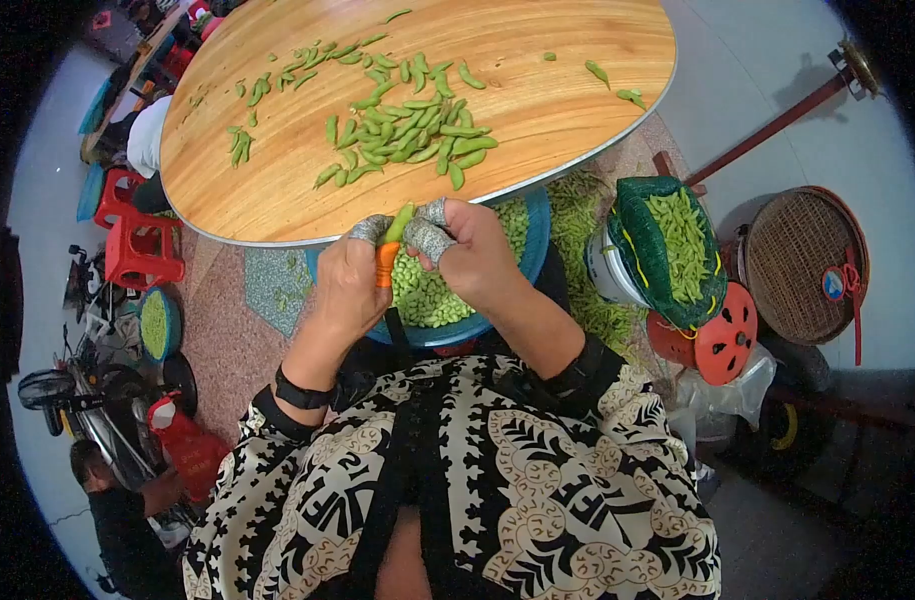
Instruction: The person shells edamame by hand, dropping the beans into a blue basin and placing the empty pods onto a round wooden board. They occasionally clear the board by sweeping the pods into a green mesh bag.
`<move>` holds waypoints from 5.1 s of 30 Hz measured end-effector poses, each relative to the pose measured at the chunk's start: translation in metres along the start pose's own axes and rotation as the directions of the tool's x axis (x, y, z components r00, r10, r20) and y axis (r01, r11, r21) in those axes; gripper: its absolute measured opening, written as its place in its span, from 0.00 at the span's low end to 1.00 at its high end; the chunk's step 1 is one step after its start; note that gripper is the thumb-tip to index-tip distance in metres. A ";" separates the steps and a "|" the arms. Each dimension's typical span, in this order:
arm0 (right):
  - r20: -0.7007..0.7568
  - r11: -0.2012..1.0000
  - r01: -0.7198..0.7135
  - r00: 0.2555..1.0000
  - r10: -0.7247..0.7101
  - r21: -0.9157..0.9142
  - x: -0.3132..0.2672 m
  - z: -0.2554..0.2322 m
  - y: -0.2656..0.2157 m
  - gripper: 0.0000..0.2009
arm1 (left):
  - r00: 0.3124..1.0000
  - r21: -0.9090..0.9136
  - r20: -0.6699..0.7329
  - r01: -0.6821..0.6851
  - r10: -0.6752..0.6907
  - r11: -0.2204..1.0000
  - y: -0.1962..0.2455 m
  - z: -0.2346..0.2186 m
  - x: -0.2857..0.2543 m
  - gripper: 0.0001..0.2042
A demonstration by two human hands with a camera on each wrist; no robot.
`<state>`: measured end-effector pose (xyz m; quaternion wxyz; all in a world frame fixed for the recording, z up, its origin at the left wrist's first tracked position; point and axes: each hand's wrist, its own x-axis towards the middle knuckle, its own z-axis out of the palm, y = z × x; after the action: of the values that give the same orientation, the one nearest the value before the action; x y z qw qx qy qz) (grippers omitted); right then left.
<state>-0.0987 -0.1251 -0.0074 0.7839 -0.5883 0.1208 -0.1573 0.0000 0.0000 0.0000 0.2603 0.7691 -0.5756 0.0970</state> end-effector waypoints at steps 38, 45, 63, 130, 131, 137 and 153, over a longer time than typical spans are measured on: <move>0.093 0.984 -0.065 0.992 0.081 -0.169 0.007 0.011 0.019 0.06 | 0.743 -0.728 0.547 0.649 -0.385 0.220 -0.029 0.006 -0.019 0.05; 0.040 0.989 -0.146 0.989 0.145 0.010 0.007 0.014 0.024 0.10 | 0.783 -0.758 0.525 0.608 -0.334 0.234 -0.023 0.002 -0.018 0.06; 0.052 0.934 -0.295 0.955 0.290 0.200 0.003 0.011 0.003 0.04 | 0.941 -0.351 0.165 0.336 -0.295 0.874 -0.006 0.000 -0.013 0.07; -0.037 0.991 0.046 0.998 -0.051 -0.123 -0.010 0.016 0.029 0.04 | 0.642 -0.798 0.601 0.459 -0.476 -0.390 -0.007 0.017 -0.016 0.02; -0.048 0.994 -0.112 0.993 0.111 -0.008 -0.009 0.017 0.018 0.04 | 0.702 -0.785 0.598 0.416 -0.387 -0.459 -0.019 0.026 -0.024 0.04; -0.056 0.998 0.008 0.998 -0.004 0.066 -0.015 -0.014 0.025 0.05 | 0.659 -0.782 0.615 0.440 -0.432 -0.441 -0.022 0.021 -0.027 0.04; -0.263 0.483 -0.138 0.943 -0.202 -0.865 -0.061 -0.127 0.039 0.05 | 0.885 -0.656 0.199 0.440 -0.422 0.613 -0.054 0.071 -0.051 0.05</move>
<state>-0.1979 -0.2037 -0.0797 0.3398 -0.8713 0.3018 -0.1849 0.0231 0.0172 -0.0986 0.5334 0.7341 -0.3713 -0.1969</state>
